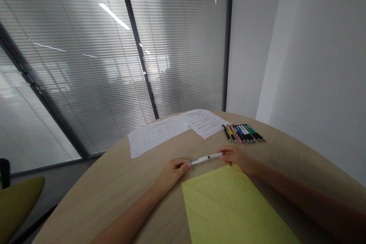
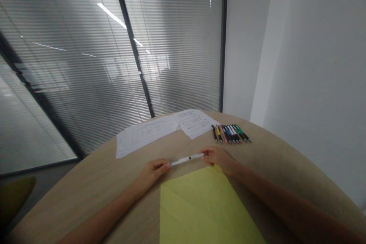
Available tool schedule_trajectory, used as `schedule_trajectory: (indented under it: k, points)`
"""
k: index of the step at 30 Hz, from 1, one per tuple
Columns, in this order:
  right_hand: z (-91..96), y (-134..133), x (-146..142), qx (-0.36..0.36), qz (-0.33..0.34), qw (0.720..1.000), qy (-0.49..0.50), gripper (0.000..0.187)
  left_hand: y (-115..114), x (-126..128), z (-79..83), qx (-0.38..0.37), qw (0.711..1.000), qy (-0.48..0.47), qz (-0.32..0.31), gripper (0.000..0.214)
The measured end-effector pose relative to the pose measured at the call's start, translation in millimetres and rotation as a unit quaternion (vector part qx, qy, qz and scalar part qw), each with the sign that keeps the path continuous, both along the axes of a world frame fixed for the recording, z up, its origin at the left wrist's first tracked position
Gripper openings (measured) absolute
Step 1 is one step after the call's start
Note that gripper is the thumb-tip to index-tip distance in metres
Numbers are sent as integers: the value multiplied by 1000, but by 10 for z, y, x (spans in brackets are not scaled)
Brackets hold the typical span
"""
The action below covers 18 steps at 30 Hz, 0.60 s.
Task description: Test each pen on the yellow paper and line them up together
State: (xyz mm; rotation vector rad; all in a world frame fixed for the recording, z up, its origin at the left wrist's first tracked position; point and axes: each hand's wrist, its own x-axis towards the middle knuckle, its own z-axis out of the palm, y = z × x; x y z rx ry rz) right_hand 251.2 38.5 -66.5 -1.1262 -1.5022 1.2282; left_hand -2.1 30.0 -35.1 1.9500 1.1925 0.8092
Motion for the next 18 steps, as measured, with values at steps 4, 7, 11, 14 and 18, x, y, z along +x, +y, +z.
schedule_trajectory:
  k: [4,7,11,14,18]
  points:
    - [15,1,-11,-20,-10,999,31,31,28,-15,-21,14,1000,-5,10,30]
    - [18,2,-11,-47,-25,995,83,33,59,-32,-39,30,999,-17,23,31]
    - [-11,40,17,-69,-31,982,174,30,69,-41,-30,30,997,-45,61,30]
    - [-51,92,57,-82,-44,971,218,28,68,-49,-22,35,992,-63,102,31]
    - [-92,150,114,-70,-52,973,213,23,90,-69,-41,48,984,-87,149,29]
